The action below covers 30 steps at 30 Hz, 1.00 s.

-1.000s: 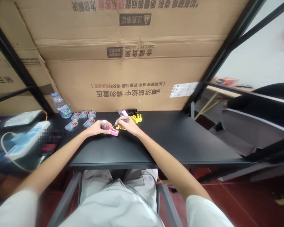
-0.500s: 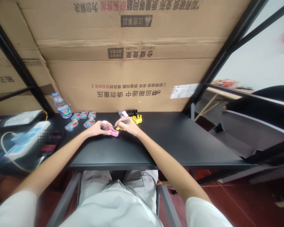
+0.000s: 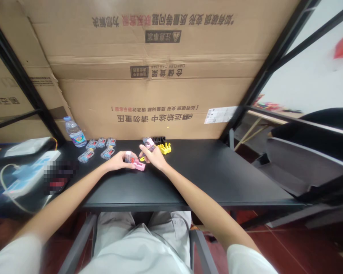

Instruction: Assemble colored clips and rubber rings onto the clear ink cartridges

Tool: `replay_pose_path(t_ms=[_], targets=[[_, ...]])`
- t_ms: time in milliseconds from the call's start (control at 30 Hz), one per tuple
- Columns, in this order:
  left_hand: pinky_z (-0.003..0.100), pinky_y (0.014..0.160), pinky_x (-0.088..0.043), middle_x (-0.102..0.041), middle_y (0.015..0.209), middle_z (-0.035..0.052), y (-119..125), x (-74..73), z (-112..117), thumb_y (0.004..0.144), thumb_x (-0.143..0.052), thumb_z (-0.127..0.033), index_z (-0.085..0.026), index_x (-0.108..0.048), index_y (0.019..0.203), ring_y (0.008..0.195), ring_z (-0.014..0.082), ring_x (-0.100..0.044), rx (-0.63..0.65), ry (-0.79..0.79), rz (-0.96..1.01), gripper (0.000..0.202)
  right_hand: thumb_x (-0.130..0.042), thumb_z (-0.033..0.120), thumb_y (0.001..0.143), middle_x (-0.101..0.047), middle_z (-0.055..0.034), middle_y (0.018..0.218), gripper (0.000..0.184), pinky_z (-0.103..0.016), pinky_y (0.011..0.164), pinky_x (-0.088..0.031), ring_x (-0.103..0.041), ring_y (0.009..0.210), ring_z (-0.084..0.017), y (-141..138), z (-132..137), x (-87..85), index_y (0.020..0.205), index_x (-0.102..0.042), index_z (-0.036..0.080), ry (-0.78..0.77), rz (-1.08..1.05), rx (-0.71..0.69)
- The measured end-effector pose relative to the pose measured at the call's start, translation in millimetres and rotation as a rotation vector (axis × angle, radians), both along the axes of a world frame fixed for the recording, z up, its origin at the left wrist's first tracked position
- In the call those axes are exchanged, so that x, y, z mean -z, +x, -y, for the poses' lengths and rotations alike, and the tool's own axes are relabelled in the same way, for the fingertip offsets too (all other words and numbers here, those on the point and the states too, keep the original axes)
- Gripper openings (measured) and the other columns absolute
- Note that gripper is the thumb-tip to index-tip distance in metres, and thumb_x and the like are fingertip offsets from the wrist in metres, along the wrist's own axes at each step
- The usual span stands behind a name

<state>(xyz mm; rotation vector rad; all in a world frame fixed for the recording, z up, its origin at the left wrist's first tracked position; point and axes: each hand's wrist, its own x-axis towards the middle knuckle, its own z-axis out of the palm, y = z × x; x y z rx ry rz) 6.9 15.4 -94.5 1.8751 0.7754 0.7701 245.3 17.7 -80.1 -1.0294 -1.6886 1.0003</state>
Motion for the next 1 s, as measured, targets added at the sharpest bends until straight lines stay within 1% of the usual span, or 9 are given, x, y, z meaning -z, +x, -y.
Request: replay_pose_path(t_ms=[167,233,367,500,567,700,767,900,1000], targets=[[0.038,0.1,-0.054,-0.08,0.114,0.0109,0.5,3.4,-2.6,0.07,-0.097,-0.042,-0.015,-0.076,0.121,0.103,0.0245,-0.074,-0.052,-0.003,0.008,0.061,-0.062,0.069,0.096,-0.058,-0.0013,0.047,0.06,-0.027,0.045,-0.042,-0.051,0.04,-0.012,6.0,-3.5,-1.1,0.068,-0.076,0.017,0.019,-0.022,0.072],[0.038,0.097,-0.055,-0.08,0.111,0.0104,-0.5,2.6,-2.9,0.07,-0.097,-0.042,-0.015,-0.076,0.12,0.099,0.0238,-0.075,-0.048,-0.014,0.005,0.061,-0.062,0.067,0.095,-0.058,-0.0013,0.047,0.059,-0.027,0.045,-0.043,-0.051,0.041,-0.012,7.5,-3.8,-1.3,0.068,-0.076,0.017,0.02,-0.019,0.083],[0.035,0.089,-0.056,-0.08,0.1,0.0085,-3.9,-3.6,-2.7,0.072,-0.095,-0.045,-0.014,-0.078,0.109,0.091,0.0223,-0.074,-0.025,0.003,0.002,0.051,-0.064,0.066,0.094,-0.058,-0.001,0.048,0.056,-0.027,0.046,-0.043,-0.051,0.043,-0.013,8.0,-2.7,-2.4,0.069,-0.076,0.017,0.032,-0.029,0.096],[0.034,0.088,-0.055,-0.079,0.1,0.0081,-7.6,-8.3,-4.9,0.075,-0.092,-0.047,-0.015,-0.077,0.106,0.09,0.0215,-0.072,-0.11,0.066,0.023,0.047,-0.065,0.062,0.093,-0.059,0.0007,0.056,0.048,-0.026,0.046,-0.042,-0.049,0.045,-0.012,8.5,-3.5,-3.1,0.079,-0.076,0.018,0.056,-0.09,0.118],[0.035,0.09,-0.055,-0.079,0.102,0.0081,-8.6,-8.0,-6.3,0.078,-0.089,-0.049,-0.015,-0.077,0.105,0.091,0.0218,-0.072,-0.169,0.11,0.011,0.045,-0.066,0.058,0.093,-0.064,-0.0005,0.065,0.042,-0.026,0.047,-0.042,-0.051,0.048,-0.012,9.0,-4.9,-3.1,0.085,-0.077,0.019,0.081,-0.098,0.115],[0.038,0.095,-0.055,-0.08,0.11,0.0079,-9.4,-5.6,-7.6,0.084,-0.085,-0.049,-0.017,-0.077,0.111,0.098,0.0244,-0.073,-0.315,0.252,-0.06,0.043,-0.071,0.053,0.091,-0.075,-0.0068,0.091,0.034,-0.029,0.059,-0.054,-0.067,0.071,-0.018,9.4,-5.4,-2.5,0.091,-0.079,0.02,0.166,-0.04,0.009],[0.039,0.097,-0.054,-0.081,0.112,0.0069,-10.3,-4.9,-8.4,0.086,-0.083,-0.045,-0.02,-0.077,0.114,0.099,0.0256,-0.073,-0.348,0.343,-0.122,0.038,-0.074,0.053,0.089,-0.076,-0.0074,0.094,0.034,-0.032,0.064,-0.059,-0.07,0.075,-0.02,9.1,-3.8,-1.6,0.097,-0.079,0.02,0.145,-0.033,-0.06],[0.04,0.098,-0.053,-0.08,0.117,0.0065,-13.0,-4.7,-11.1,0.086,-0.083,-0.036,-0.024,-0.079,0.115,0.105,0.0276,-0.074,-0.34,0.472,-0.227,0.031,-0.074,0.05,0.09,-0.074,-0.0053,0.087,0.034,-0.032,0.062,-0.06,-0.069,0.065,-0.017,8.0,-1.3,3.1,0.106,-0.076,0.02,0.057,0.015,-0.21],[0.038,0.096,-0.052,-0.079,0.118,0.0068,-14.4,-3.9,-12.1,0.087,-0.082,-0.033,-0.024,-0.079,0.117,0.105,0.0269,-0.073,-0.304,0.522,-0.271,0.031,-0.075,0.046,0.091,-0.077,-0.0072,0.094,0.031,-0.032,0.068,-0.06,-0.071,0.072,-0.018,7.7,-2.8,8.2,0.107,-0.077,0.019,0.133,0.073,-0.267]])
